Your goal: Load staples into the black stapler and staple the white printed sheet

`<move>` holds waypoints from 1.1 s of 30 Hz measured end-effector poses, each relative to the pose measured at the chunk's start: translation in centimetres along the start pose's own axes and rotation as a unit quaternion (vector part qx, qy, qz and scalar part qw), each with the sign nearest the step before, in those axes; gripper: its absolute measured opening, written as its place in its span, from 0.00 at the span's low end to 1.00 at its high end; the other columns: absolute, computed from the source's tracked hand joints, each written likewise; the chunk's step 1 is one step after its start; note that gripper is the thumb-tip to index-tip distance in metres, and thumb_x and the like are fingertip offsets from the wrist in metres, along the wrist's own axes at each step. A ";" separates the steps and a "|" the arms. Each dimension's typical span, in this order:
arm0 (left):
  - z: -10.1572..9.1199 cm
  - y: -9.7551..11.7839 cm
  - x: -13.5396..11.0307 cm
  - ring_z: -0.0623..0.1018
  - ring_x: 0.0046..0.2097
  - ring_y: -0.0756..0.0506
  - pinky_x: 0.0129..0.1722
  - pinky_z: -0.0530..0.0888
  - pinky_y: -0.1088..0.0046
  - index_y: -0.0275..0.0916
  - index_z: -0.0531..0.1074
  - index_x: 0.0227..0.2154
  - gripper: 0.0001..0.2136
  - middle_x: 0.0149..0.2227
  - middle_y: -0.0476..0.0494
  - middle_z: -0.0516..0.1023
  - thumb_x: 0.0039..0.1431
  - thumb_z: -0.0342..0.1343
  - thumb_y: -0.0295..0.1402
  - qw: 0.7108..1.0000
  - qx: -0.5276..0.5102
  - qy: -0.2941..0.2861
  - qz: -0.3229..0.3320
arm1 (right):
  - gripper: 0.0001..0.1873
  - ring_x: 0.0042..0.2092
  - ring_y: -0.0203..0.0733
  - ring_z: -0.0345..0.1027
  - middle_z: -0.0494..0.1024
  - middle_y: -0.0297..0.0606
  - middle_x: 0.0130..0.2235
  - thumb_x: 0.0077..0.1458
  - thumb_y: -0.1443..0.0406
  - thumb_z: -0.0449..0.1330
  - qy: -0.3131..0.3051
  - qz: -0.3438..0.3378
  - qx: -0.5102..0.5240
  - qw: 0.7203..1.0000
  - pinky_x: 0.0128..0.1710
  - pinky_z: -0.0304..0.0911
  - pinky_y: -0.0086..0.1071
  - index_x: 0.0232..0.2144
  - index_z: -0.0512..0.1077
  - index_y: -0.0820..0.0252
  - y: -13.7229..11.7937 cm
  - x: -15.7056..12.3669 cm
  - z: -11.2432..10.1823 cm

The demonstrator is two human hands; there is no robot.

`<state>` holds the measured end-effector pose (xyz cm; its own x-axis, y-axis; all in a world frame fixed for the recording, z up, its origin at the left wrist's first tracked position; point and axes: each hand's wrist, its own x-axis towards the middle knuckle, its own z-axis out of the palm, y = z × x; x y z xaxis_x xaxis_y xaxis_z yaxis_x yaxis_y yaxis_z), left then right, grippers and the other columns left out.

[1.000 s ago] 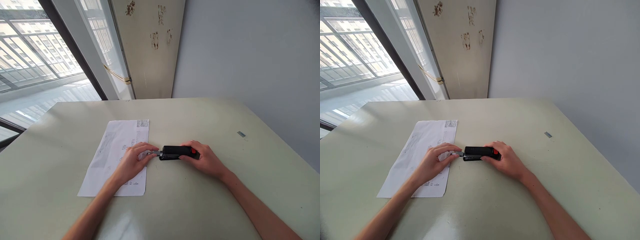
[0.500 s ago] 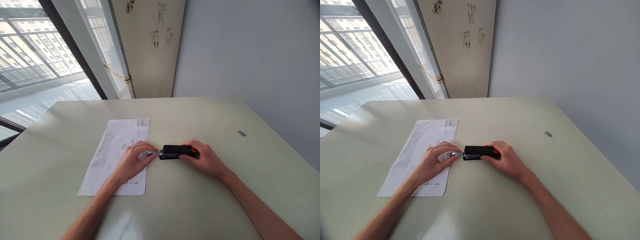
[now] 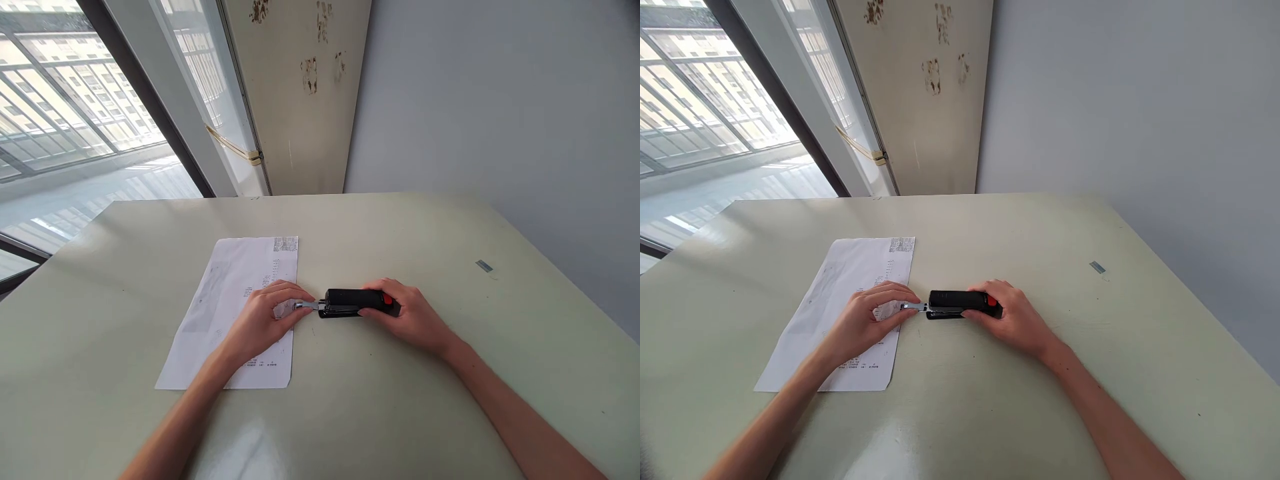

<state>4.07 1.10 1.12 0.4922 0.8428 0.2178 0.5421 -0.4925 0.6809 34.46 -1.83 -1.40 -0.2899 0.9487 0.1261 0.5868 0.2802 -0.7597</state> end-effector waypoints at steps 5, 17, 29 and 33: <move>-0.3 0.1 0.0 0.82 0.48 0.43 0.48 0.79 0.64 0.47 0.82 0.45 0.07 0.44 0.47 0.86 0.69 0.60 0.36 0.998 0.031 0.010 0.054 | 0.15 0.40 0.46 0.71 0.81 0.37 0.40 0.65 0.49 0.62 -0.002 0.003 0.001 1.000 0.38 0.68 0.38 0.48 0.76 0.48 0.1 0.0 0.0; -0.4 0.4 0.1 0.83 0.44 0.43 0.48 0.77 0.61 0.46 0.82 0.43 0.07 0.41 0.47 0.86 0.70 0.59 0.35 0.985 0.101 0.034 0.134 | 0.15 0.40 0.46 0.71 0.80 0.36 0.39 0.65 0.49 0.62 -0.001 0.005 -0.001 1.000 0.38 0.68 0.38 0.47 0.76 0.48 0.0 0.0 0.0; 0.4 0.0 0.0 0.83 0.45 0.43 0.49 0.77 0.61 0.47 0.81 0.45 0.08 0.44 0.47 0.86 0.71 0.57 0.35 0.987 0.098 0.010 0.125 | 0.15 0.39 0.46 0.72 0.81 0.36 0.39 0.65 0.49 0.61 0.006 -0.004 -0.015 1.000 0.36 0.68 0.37 0.47 0.76 0.48 0.0 0.0 0.0; 0.1 -0.1 0.1 0.83 0.45 0.43 0.49 0.78 0.61 0.46 0.81 0.45 0.07 0.43 0.46 0.86 0.71 0.58 0.35 0.989 0.086 0.001 0.123 | 0.15 0.39 0.45 0.71 0.80 0.36 0.39 0.65 0.49 0.62 0.006 -0.003 -0.010 1.000 0.37 0.68 0.37 0.47 0.76 0.48 0.0 0.0 0.0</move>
<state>4.09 1.21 1.02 0.6228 0.6932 0.3627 0.5145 -0.7122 0.4776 34.50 -1.86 -1.39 -0.2848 0.9485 0.1389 0.6001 0.2894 -0.7457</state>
